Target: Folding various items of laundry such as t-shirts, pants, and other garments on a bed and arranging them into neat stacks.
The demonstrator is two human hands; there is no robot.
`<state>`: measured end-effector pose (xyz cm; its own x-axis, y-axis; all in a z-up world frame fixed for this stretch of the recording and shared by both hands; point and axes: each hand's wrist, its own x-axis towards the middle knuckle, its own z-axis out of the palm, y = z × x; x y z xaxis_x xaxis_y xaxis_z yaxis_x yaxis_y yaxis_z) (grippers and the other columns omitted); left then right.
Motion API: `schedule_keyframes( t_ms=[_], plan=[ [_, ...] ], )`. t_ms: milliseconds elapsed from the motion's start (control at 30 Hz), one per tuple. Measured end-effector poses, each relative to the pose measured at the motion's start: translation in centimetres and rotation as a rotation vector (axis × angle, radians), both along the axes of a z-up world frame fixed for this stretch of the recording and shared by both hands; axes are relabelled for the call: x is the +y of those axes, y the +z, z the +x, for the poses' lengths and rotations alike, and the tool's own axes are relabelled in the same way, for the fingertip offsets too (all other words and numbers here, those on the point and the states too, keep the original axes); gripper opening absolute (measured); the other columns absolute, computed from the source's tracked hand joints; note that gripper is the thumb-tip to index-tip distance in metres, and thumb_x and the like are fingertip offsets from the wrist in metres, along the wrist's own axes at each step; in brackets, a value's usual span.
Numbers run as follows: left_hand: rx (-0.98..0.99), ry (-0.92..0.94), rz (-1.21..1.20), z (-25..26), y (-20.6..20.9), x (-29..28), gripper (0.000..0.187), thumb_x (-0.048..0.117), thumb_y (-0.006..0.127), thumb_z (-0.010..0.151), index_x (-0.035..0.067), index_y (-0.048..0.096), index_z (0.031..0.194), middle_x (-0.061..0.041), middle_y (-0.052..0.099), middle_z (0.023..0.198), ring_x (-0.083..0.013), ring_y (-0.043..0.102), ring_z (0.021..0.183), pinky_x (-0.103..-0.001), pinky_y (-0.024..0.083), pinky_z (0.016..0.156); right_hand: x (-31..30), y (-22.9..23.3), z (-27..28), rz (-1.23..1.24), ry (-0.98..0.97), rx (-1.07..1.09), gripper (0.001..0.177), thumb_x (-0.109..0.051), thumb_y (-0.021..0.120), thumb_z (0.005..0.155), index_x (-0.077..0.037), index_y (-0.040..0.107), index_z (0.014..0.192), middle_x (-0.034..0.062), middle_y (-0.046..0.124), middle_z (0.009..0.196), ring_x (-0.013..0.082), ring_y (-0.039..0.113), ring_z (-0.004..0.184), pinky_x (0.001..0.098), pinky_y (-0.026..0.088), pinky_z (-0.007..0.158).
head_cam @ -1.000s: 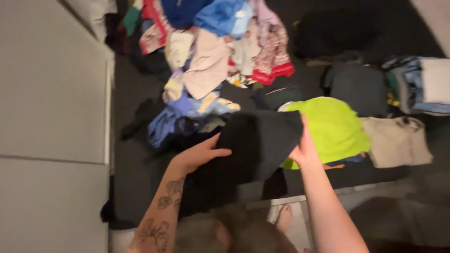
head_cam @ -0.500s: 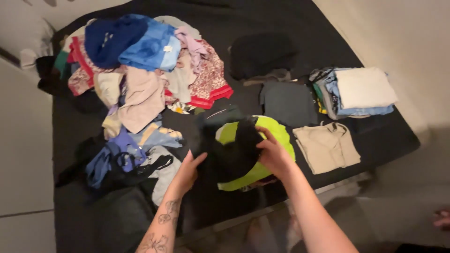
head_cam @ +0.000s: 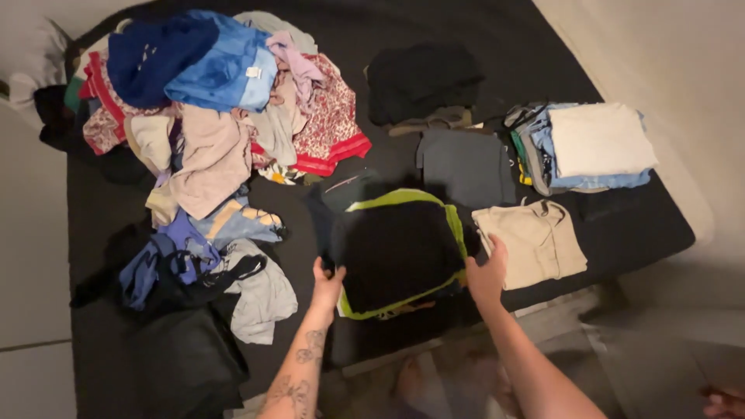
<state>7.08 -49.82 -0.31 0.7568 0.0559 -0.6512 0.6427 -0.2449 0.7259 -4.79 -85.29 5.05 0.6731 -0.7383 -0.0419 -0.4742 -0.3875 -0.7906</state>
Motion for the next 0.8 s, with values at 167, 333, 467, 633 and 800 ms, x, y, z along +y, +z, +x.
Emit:
schedule_keyframes(
  t_ms=[167,333,467,633,800],
  plan=[
    [0.091,0.253,-0.218,-0.7,7.6,3.3,0.084,0.049,0.054,0.104,0.02,0.004,0.165,-0.025,0.03,0.155,-0.0426,0.047,0.129,-0.059,0.046,0.095,5.9,7.8,3.7,-0.088,0.227,-0.126,0.079,-0.005,0.067,0.082,-0.006,0.037,0.156,0.0297,0.04,0.154,0.0472,0.032,0.147,0.057,0.022,0.124],
    [0.049,0.488,-0.299,-2.2,8.5,10.9,0.077,0.044,0.048,0.108,0.018,0.002,0.164,-0.032,0.015,0.166,-0.0533,0.052,0.132,-0.064,0.05,0.098,13.7,10.3,6.7,-0.079,0.446,-0.191,0.08,0.0,0.066,0.086,-0.009,0.036,0.16,0.0216,0.043,0.156,0.0398,0.039,0.146,0.0502,0.03,0.123],
    [-0.045,0.695,-0.187,-2.6,3.3,19.6,0.067,0.041,0.053,0.107,0.016,0.017,0.159,-0.025,0.034,0.153,-0.0416,0.064,0.111,-0.055,0.06,0.084,21.6,10.9,8.6,0.07,0.558,-0.113,0.075,0.002,0.063,0.088,-0.009,0.038,0.158,0.0191,0.049,0.153,0.0348,0.045,0.144,0.0484,0.033,0.121],
    [-0.164,0.904,0.08,-4.4,-6.3,33.8,0.053,0.037,0.06,0.106,0.021,0.034,0.148,-0.018,0.04,0.144,-0.0359,0.068,0.101,-0.055,0.066,0.074,30.6,6.0,9.0,0.091,0.703,-0.108,0.071,0.003,0.061,0.088,-0.006,0.041,0.156,0.017,0.053,0.151,0.0346,0.054,0.136,0.0499,0.039,0.117],
    [-0.055,0.441,0.829,-8.0,-11.2,46.0,0.063,0.048,0.074,0.093,0.014,0.049,0.141,-0.016,0.055,0.137,-0.0362,0.056,0.131,-0.049,0.046,0.111,40.6,4.3,6.3,0.109,0.871,0.11,0.069,-0.008,0.066,0.087,-0.017,0.045,0.152,0.0131,0.073,0.121,0.0333,0.064,0.121,0.0482,0.048,0.107]
  ],
)
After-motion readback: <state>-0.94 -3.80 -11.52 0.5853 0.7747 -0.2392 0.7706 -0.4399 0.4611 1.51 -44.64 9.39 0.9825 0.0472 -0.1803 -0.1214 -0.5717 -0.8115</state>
